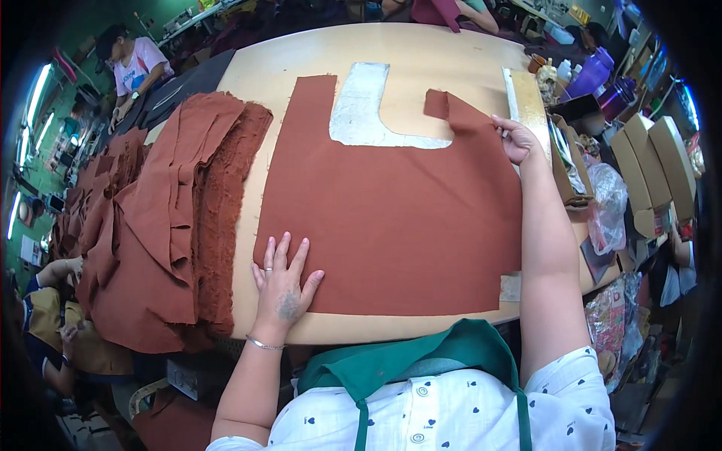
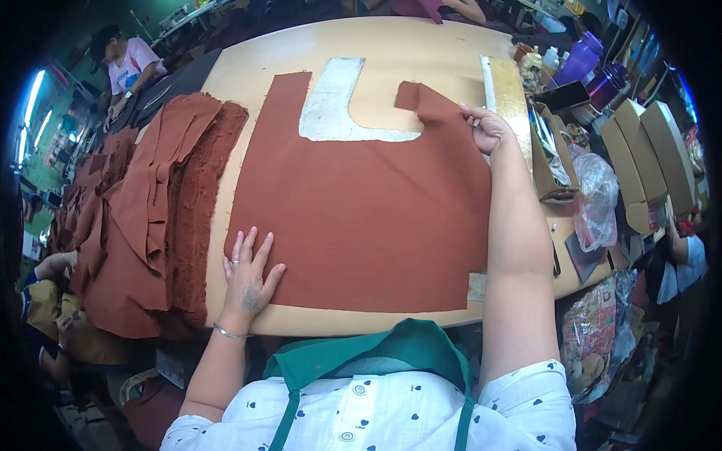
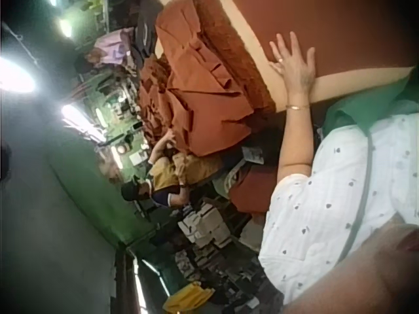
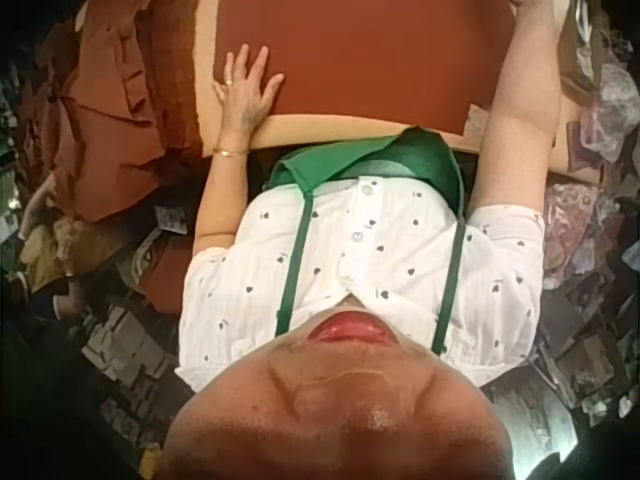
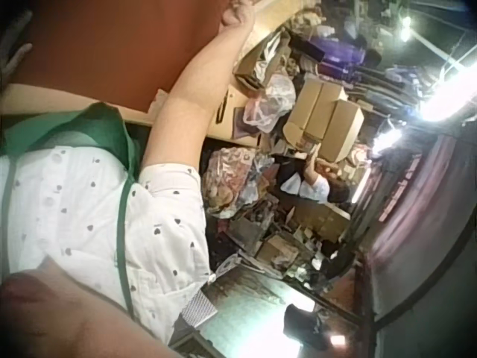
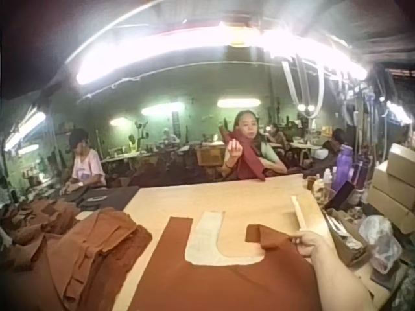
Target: The person places a paper template onto pieces of brown leather and marks the outline using a white pencil, tracing along the inner and outer edges.
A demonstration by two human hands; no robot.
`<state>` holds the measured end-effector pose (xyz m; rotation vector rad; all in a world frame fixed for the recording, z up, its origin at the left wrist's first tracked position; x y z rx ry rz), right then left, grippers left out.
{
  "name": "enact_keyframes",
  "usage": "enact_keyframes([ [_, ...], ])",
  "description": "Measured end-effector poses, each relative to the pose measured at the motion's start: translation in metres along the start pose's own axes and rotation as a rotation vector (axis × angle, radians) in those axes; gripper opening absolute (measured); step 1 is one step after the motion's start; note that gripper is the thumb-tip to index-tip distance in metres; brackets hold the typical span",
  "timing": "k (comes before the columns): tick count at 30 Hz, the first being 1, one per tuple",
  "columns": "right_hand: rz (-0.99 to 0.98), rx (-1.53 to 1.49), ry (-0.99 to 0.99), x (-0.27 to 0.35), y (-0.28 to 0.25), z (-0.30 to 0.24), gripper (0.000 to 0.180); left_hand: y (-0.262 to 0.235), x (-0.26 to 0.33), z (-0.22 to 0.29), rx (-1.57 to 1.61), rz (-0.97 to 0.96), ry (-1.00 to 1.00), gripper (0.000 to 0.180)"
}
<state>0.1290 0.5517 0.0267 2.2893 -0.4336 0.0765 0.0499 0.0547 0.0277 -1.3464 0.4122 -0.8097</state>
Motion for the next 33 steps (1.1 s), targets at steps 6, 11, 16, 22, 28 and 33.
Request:
enact_keyframes([
  [6, 0.248, 0.529, -0.350, -0.026, 0.010, -0.036, 0.020, -0.002, 0.000, -0.001, 0.020, -0.024, -0.014, 0.056],
  [11, 0.039, 0.745, -0.739, -0.001, 0.028, -0.063, 0.031, -0.003, 0.000, -0.001, 0.025, -0.022, -0.029, 0.055],
  [16, 0.496, 1.070, -0.671, 0.051, -0.032, -0.082, 0.016, 0.000, -0.003, 0.001, 0.011, -0.019, -0.002, 0.055],
  [22, 0.997, 1.759, -0.329, 0.145, -0.022, -0.042, 0.027, -0.001, -0.004, 0.000, 0.004, -0.056, -0.010, 0.057],
  [28, 0.814, 1.488, -0.278, 0.154, -0.028, -0.039, 0.025, 0.004, -0.002, -0.004, -0.036, -0.051, -0.021, 0.060],
  [33, 0.316, 0.476, -0.421, 0.149, -0.016, -0.040, 0.034, -0.002, 0.000, 0.007, -0.050, -0.031, 0.034, 0.063],
])
Point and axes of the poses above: each hand's wrist, its own x-axis away from the middle knuckle, its own y-axis out of the palm, z = x × y, the point moved 6 cm from there along -x, towards the middle knuckle, and after that the axes turned 14 degrees about -z, right-handed, at the moved point
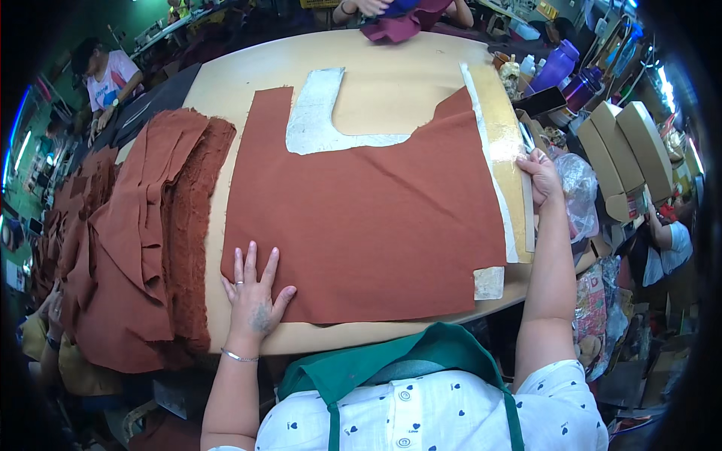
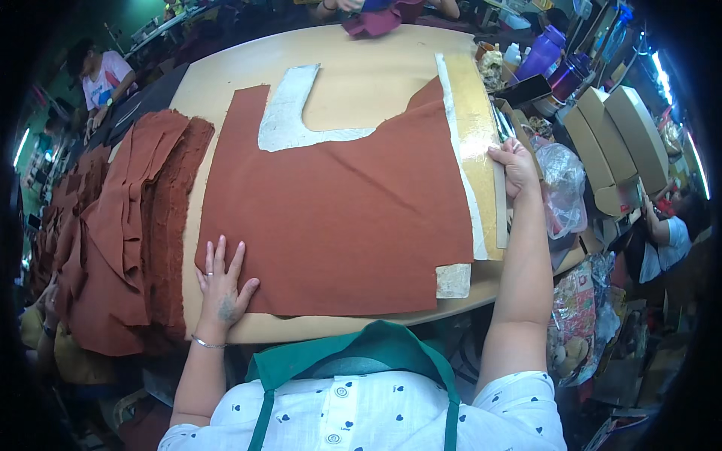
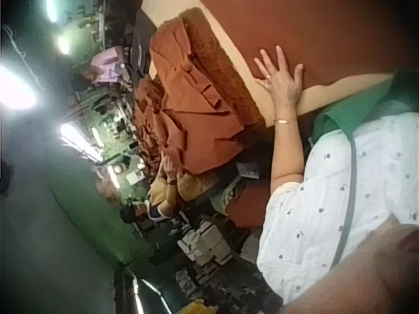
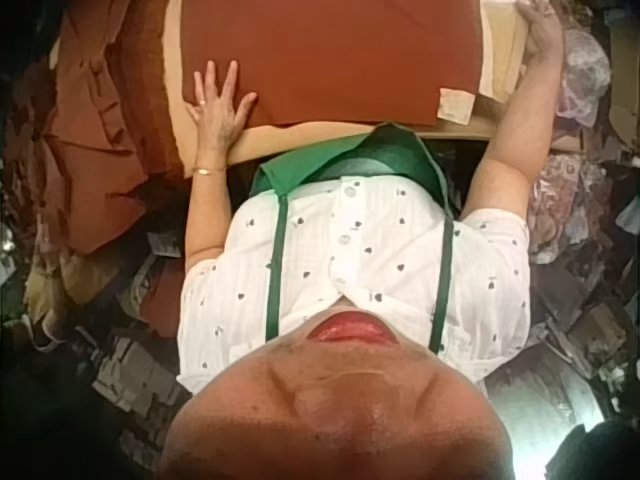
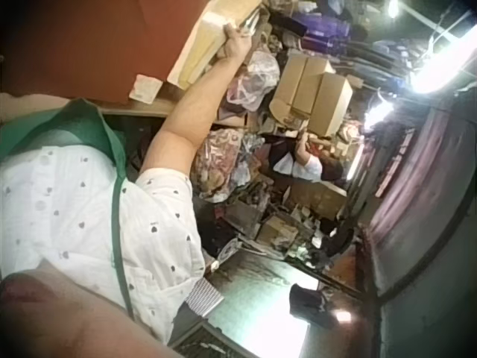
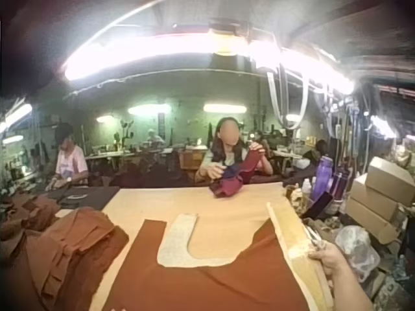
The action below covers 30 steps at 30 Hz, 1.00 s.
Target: The person places a paper template onto pieces of brown leather and marks the outline using a white pencil, tracing along the inner and outer edges.
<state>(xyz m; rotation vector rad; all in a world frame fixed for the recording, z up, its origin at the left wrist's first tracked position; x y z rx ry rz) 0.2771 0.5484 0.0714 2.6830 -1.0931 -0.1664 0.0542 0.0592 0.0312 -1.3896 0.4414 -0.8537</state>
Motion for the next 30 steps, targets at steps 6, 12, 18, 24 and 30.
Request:
enact_keyframes([
  [6, 0.060, 0.246, -0.172, -0.010, -0.003, -0.051, 0.036, 0.000, 0.003, 0.002, -0.090, -0.110, -0.016, 0.067],
  [12, 0.162, 0.312, -0.540, 0.002, -0.053, -0.155, 0.039, 0.001, 0.003, 0.002, -0.064, -0.097, 0.005, 0.068],
  [18, 0.344, 0.448, -0.920, 0.040, -0.049, -0.208, 0.041, -0.008, -0.004, 0.019, -0.057, -0.111, 0.065, 0.070],
  [24, 0.499, 0.520, -1.115, 0.079, -0.036, -0.212, 0.039, 0.004, -0.027, 0.149, -0.076, -0.225, 0.616, 0.068],
  [30, 0.569, 0.698, -1.107, 0.142, -0.025, -0.218, 0.040, -0.042, -0.165, 0.192, 0.694, 0.185, 0.834, 0.042],
])
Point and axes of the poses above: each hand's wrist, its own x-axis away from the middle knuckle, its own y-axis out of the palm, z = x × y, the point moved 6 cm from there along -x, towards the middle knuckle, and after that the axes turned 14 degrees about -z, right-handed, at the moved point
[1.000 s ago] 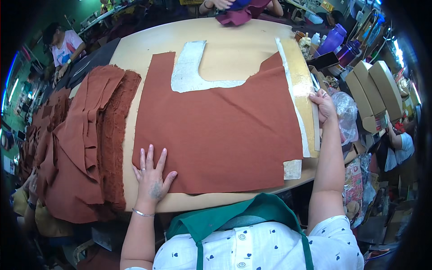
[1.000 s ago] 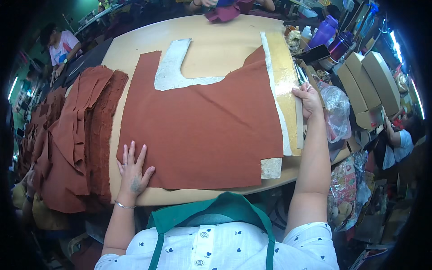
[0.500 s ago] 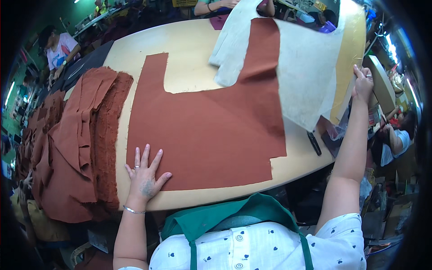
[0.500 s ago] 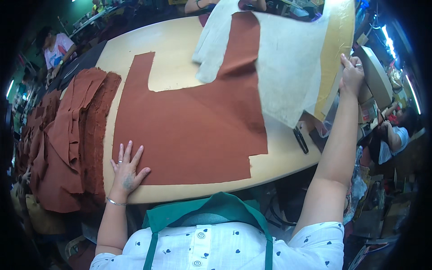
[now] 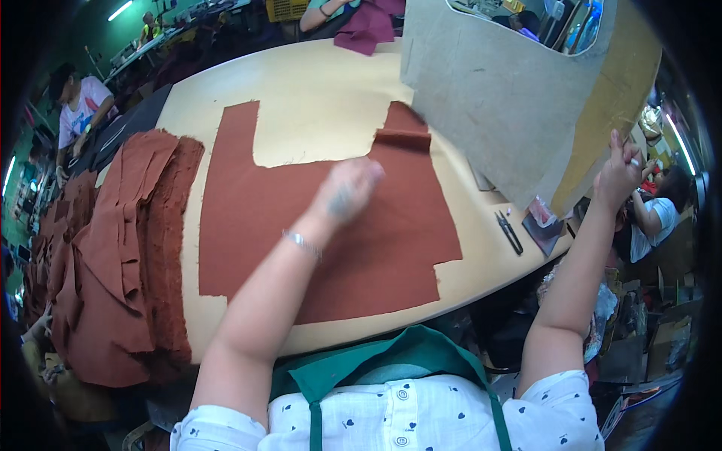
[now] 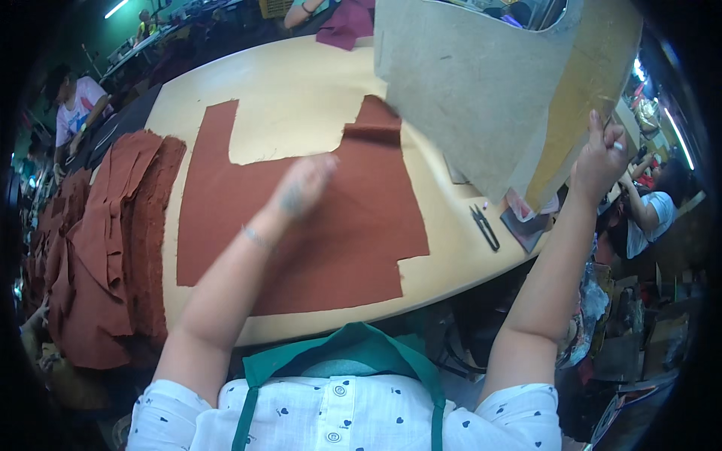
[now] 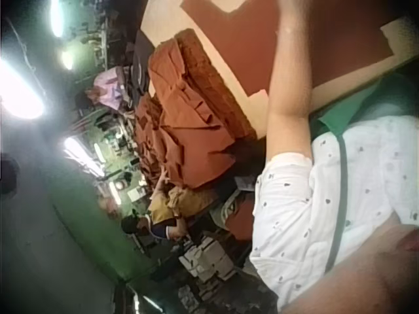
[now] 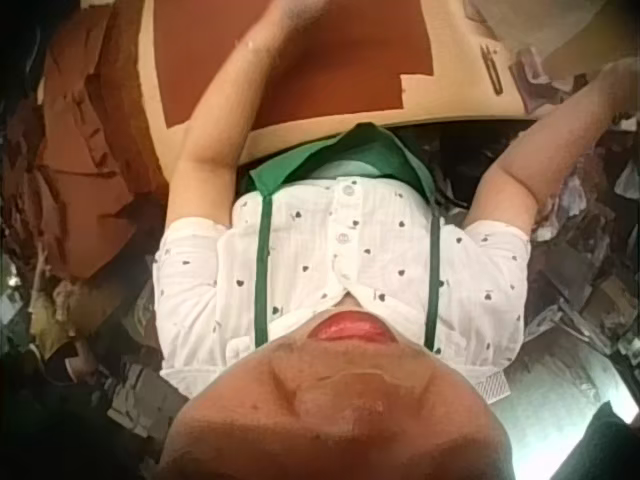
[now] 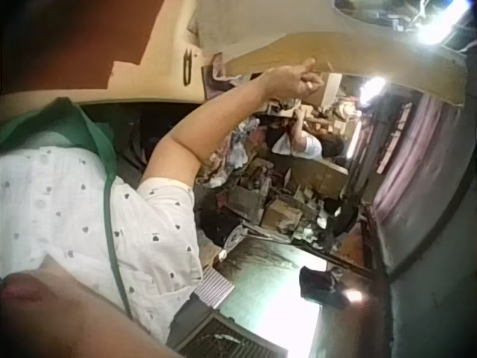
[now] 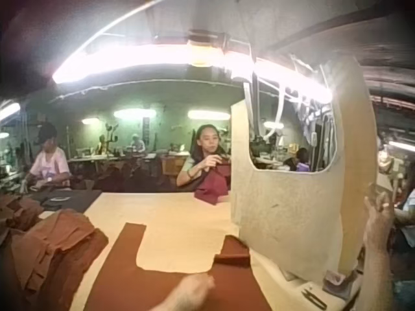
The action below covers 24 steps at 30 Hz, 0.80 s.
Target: The person places a paper template onto pieces of brown leather and marks the outline using a white pencil, tracing along the inner and outer edges.
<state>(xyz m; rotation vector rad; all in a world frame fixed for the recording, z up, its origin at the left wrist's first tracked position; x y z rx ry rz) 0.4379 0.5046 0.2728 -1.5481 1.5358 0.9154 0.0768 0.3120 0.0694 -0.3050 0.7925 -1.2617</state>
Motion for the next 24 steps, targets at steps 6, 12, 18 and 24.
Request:
enact_keyframes([
  [6, 0.129, 0.127, 0.049, 0.064, 0.005, -0.066, 0.039, -0.033, -0.112, -0.067, -0.222, 0.096, -0.362, 0.026],
  [12, 0.241, 0.254, -0.036, 0.108, -0.066, -0.084, 0.037, 0.013, -0.171, -0.090, -0.373, -0.024, -0.277, 0.029],
  [18, 0.267, 0.339, 0.019, 0.127, -0.080, -0.086, 0.038, 0.049, -0.206, -0.124, -0.505, -0.445, -0.393, 0.027],
  [24, 0.113, 0.145, 0.141, 0.134, -0.090, -0.078, 0.039, -0.047, -0.204, -0.178, 0.076, 0.285, -0.551, 0.045],
])
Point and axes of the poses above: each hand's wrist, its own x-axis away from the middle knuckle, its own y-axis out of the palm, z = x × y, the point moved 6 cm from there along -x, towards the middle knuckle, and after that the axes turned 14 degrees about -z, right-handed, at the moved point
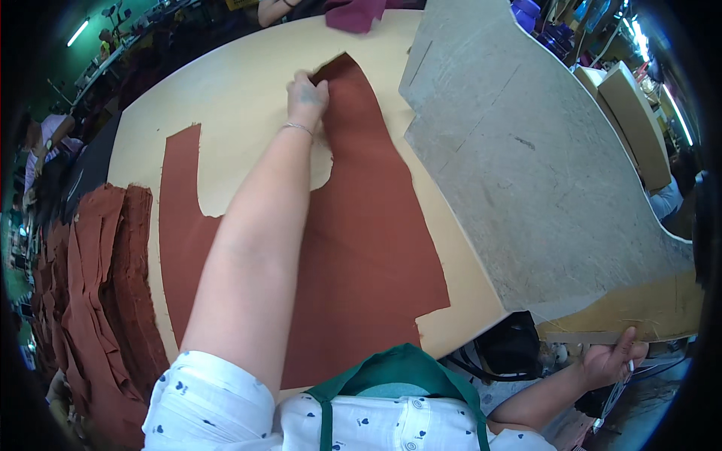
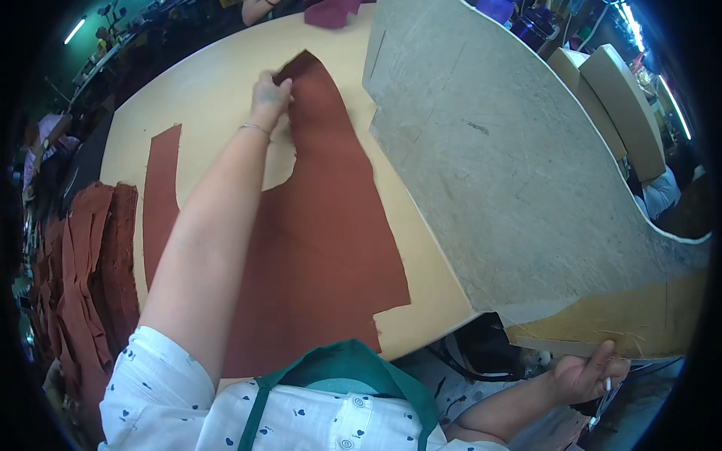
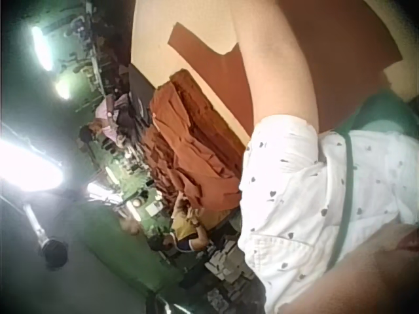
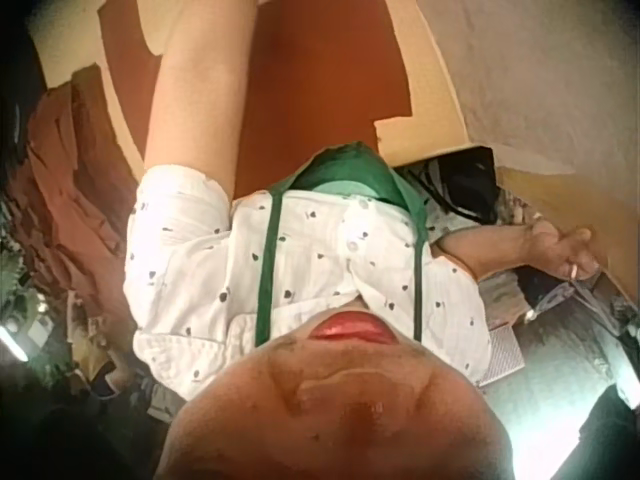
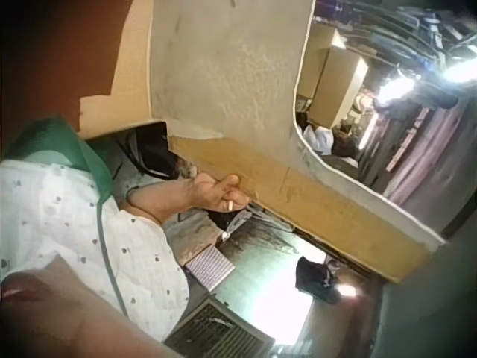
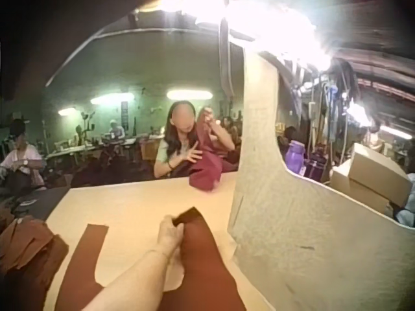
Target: The person places a paper template onto pieces of brown leather and marks the outline using a white pencil, tracing along the inner and outer edges.
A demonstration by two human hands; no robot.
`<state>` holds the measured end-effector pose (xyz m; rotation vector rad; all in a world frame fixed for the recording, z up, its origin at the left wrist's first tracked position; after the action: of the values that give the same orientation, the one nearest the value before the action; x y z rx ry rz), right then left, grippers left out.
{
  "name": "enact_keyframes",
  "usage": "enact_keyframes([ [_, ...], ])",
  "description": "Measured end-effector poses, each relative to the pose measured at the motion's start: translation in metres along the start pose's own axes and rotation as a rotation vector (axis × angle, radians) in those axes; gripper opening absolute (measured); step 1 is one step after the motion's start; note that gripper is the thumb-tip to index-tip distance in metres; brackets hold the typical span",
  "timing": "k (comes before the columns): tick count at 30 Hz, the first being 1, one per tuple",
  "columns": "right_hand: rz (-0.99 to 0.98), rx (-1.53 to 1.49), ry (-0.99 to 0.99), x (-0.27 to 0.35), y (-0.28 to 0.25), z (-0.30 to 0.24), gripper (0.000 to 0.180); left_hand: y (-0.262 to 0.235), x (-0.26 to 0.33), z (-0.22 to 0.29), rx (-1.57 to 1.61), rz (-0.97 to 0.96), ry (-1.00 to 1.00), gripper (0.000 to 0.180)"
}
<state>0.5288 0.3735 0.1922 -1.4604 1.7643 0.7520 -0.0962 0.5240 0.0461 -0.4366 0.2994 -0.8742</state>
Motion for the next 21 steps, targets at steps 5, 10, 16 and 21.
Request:
enact_keyframes([
  [5, -0.060, 0.161, -0.013, 0.011, -0.007, 0.018, 0.043, -0.015, 0.111, 0.047, -0.299, 0.007, 0.516, 0.068],
  [10, 0.175, 0.221, -0.030, 0.011, -0.027, 0.016, 0.047, 0.008, 0.365, 0.069, -0.592, -0.958, 0.542, 0.061],
  [16, 0.114, 0.024, -0.101, -0.011, -0.020, 0.000, 0.048, 0.008, 0.441, 0.030, -0.783, -0.965, 0.359, 0.056],
  [21, 0.222, 0.067, -0.054, -0.014, -0.048, -0.017, 0.049, 0.017, 0.431, 0.030, -0.782, -0.861, 0.392, 0.056],
])
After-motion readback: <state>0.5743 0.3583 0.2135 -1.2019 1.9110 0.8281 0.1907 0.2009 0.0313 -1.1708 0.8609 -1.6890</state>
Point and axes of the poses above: each hand's wrist, its own x-axis away from the middle knuckle, its own y-axis out of the palm, z = x × y, the point moved 6 cm from there along -x, towards the middle knuckle, and after that the axes turned 14 degrees about -z, right-handed, at the moved point
